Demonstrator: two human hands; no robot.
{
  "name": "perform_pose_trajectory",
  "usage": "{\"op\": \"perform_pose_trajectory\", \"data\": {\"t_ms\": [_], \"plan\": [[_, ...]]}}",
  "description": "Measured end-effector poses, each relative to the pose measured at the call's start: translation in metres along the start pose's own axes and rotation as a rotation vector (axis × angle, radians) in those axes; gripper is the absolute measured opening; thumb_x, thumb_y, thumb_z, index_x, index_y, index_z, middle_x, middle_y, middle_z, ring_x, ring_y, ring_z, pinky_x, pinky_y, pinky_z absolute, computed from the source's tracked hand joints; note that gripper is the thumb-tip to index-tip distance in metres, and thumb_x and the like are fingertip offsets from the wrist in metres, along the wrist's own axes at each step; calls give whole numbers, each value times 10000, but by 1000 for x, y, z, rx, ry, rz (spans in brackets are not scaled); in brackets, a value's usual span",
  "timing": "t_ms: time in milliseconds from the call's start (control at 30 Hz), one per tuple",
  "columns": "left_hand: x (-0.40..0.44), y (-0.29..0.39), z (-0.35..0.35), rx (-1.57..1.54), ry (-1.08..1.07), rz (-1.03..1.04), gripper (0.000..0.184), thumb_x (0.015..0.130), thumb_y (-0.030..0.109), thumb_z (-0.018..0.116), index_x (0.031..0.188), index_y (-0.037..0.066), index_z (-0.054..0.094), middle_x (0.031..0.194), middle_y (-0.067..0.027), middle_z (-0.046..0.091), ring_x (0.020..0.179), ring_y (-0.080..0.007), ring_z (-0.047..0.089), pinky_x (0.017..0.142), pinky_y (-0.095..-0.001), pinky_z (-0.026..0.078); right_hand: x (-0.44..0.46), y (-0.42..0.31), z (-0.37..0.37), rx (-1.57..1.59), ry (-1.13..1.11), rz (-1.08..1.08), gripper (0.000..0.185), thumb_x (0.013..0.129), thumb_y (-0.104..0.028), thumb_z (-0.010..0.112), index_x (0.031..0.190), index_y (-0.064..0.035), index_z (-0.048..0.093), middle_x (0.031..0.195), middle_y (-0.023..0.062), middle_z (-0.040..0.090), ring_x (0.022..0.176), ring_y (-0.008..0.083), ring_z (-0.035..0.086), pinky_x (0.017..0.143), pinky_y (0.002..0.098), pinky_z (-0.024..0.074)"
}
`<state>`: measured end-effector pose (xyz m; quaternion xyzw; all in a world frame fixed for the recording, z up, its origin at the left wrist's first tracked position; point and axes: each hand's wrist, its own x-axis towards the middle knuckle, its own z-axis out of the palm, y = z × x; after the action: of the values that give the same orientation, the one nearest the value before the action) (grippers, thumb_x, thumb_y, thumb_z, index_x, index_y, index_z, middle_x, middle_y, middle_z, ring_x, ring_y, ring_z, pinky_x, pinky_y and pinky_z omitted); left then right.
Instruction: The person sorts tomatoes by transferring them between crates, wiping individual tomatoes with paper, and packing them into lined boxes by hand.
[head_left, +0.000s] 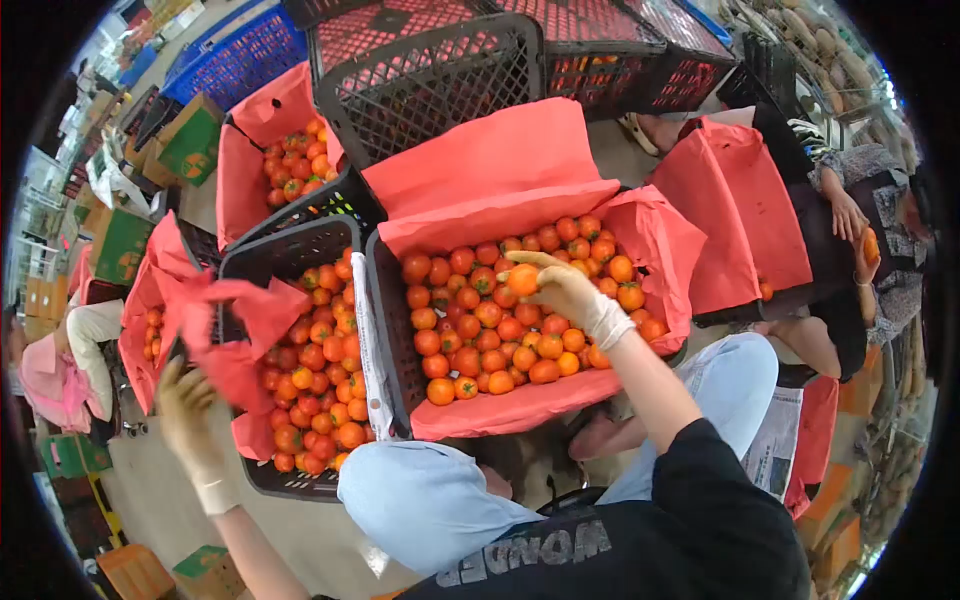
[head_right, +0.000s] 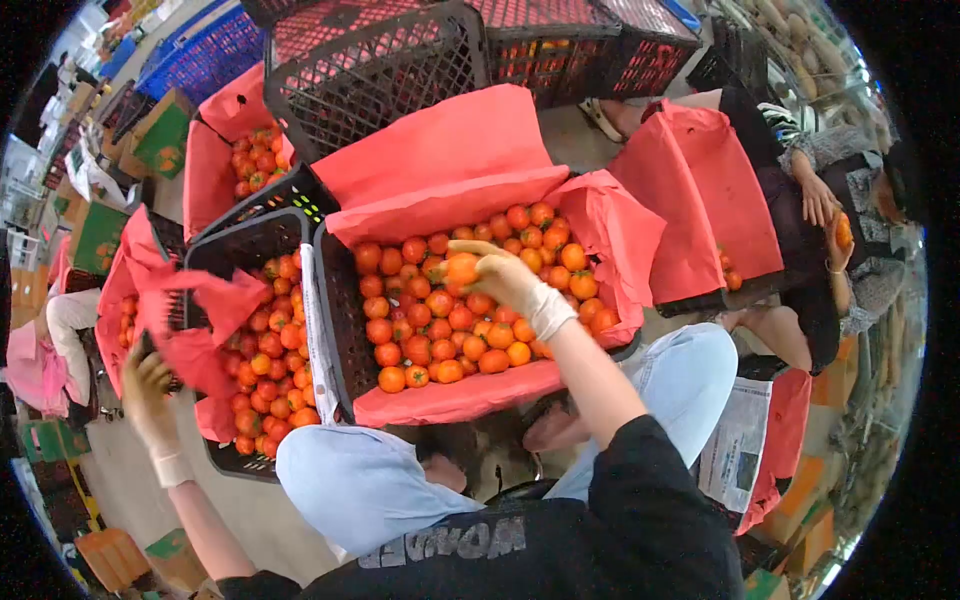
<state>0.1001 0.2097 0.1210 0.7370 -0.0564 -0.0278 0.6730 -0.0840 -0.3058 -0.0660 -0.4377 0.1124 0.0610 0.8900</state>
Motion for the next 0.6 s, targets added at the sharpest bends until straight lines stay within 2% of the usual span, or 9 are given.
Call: {"op": "perform_pose_trajectory", "data": {"t_ms": [33, 67, 167, 233, 300, 333, 433, 500, 600], "plan": [[22, -24, -1, -220, -421, -89, 489, 970, 327, 570, 1328, 3, 495, 1053, -67, 644, 864, -162, 619, 776, -252, 491, -2, -6, 23, 121, -128, -16, 669, 820, -202, 547, 1444, -35, 372, 1360, 219, 513, 1237, 323, 531, 985, 389, 463], [-34, 32, 99, 120, -300, 60, 447, 962, 243, 579, 1327, -2, 499, 1094, -89, 636, 929, -184, 635, 810, -284, 514, -4, -12, 47, 166, -170, -55, 694, 816, -215, 569, 1453, -37, 359, 1373, 229, 499, 1241, 335, 529, 992, 400, 464], [-60, 50, 201, 389, -723, 241, 656, 802, 71, 735, 1401, 75, 469, 1296, -84, 577, 1101, -204, 596, 938, -329, 480, -18, -14, 106, 320, -267, -139, 764, 807, -225, 619, 1485, -53, 311, 1402, 221, 478, 1227, 340, 542, 988, 389, 484], [-72, 49, 246, 491, -886, 402, 688, 769, 145, 777, 1388, 94, 480, 1303, -137, 547, 1119, -266, 578, 929, -366, 472, -36, -18, 133, 414, -308, -164, 752, 821, -179, 612, 1494, -58, 299, 1414, 173, 480, 1232, 296, 544, 993, 377, 482], [-82, 29, 269, 768, -835, 616, 623, 799, 246, 746, 1350, 91, 500, 1206, -191, 565, 1061, -353, 572, 968, -405, 447, -51, -14, 140, 26, -82, -160, 719, 852, -116, 576, 1505, -63, 279, 1426, 113, 473, 1246, 232, 530, 1007, 355, 474], [-82, 20, 274, 700, -818, 577, 557, 805, 250, 730, 1301, 82, 540, 1132, -182, 589, 1007, -366, 575, 924, -414, 461, -60, -10, 150, 243, -117, -200, 644, 892, -101, 563, 1485, -51, 317, 1384, 86, 469, 1203, 168, 529, 994, 334, 464], [-98, 42, 278, 585, -727, 304, 448, 827, 190, 682, 1247, 67, 590, 1086, -170, 622, 1041, -325, 606, 933, -386, 473, -70, -13, 127, -29, -169, -74, 631, 967, -238, 596, 1497, -55, 306, 1420, 86, 469, 1266, 192, 494, 1049, 345, 424], [-100, 54, 270, 490, -617, 250, 472, 846, 181, 676, 1275, 19, 563, 1229, -142, 610, 1103, -252, 607, 975, -343, 465, -62, -35, 104, -292, -325, 18, 545, 972, -277, 586, 1436, -45, 420, 1349, 110, 552, 1229, 215, 534, 1029, 352, 436], [-112, 90, 259, -157, -429, -74, 458, 901, 173, 620, 1320, 15, 525, 1270, -99, 586, 1101, -242, 608, 954, -317, 488, -27, -28, 17, -1129, 149, -128, 439, 897, -270, 617, 1264, -36, 562, 1229, 170, 626, 1092, 298, 616, 936, 394, 490]]}}
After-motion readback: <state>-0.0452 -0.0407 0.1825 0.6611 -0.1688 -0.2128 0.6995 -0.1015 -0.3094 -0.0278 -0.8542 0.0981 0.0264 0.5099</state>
